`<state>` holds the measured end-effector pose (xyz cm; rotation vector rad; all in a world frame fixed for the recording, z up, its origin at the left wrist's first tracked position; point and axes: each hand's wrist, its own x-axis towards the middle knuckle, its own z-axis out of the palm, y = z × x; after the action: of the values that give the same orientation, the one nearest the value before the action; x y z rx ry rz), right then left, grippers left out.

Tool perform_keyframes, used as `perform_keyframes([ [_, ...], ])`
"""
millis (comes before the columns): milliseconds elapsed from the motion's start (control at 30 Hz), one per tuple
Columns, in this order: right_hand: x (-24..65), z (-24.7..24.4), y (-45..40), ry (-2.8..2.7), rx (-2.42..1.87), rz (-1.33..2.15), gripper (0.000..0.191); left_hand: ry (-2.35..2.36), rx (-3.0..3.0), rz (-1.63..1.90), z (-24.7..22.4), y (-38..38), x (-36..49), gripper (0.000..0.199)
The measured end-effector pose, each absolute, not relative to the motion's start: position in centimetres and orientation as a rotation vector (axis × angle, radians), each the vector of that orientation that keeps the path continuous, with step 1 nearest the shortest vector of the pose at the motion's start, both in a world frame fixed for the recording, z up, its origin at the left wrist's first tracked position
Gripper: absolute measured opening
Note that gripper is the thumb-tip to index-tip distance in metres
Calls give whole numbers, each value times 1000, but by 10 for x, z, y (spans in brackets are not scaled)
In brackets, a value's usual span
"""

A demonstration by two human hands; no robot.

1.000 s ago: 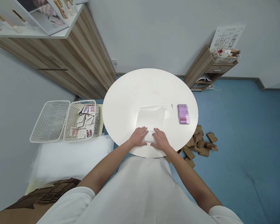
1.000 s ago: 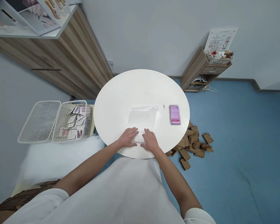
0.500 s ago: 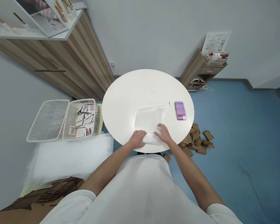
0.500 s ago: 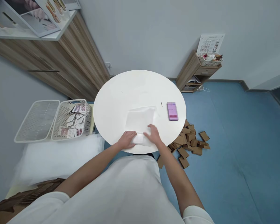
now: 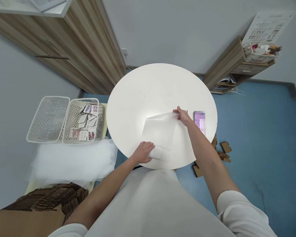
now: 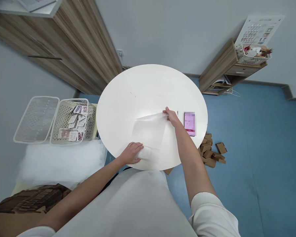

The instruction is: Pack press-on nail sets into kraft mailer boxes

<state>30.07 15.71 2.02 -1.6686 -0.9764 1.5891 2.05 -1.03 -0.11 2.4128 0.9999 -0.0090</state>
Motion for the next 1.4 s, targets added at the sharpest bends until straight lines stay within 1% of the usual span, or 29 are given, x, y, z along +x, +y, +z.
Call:
perform_keyframes([
  [133,290,26,174,-1239,-1478,1369,52,1100,2382,-10,-1,0,30,59],
  [267,293,18,156,-1397,-1621,1221,53,1106,2398,-21,-4,9,39,61],
  [400,294,3,109,-1404,-1801,841,55,1102,2428,15,-7,8,40,60],
  [433,291,-1,94,-1434,-1809,813,57,1091,2436,19,-7,6,40,60],
  [533,277,-10,54,-1458,-1842,903,64,1042,2468,24,-6,-3,38,60],
  [633,272,-16,40,-1251,-1906,1038,69,1007,2490,36,-5,-14,36,61],
  [733,285,-14,59,-1076,-1850,1126,67,931,2498,31,-2,-24,32,61],
  [867,301,-8,101,-1121,-1865,1174,63,892,2487,30,2,-33,28,62],
  [933,293,-9,108,-1277,-1960,1087,64,923,2475,17,3,-39,28,62],
  [1000,271,-11,102,-1537,-2059,822,72,973,2449,-3,4,-45,28,62],
  [1033,258,-12,95,-1717,-2042,714,76,995,2431,-8,4,-47,29,62],
  [1100,233,-9,80,-2047,-1954,598,78,1004,2400,-4,3,-50,31,62],
  [1167,216,-3,72,-2239,-1887,503,79,941,2391,10,3,-50,36,62],
  [1267,215,5,75,-2311,-1841,428,79,785,2395,11,2,-46,48,62],
  [1400,235,-8,86,-1994,-2215,494,83,783,2369,-42,4,-42,67,59],
])
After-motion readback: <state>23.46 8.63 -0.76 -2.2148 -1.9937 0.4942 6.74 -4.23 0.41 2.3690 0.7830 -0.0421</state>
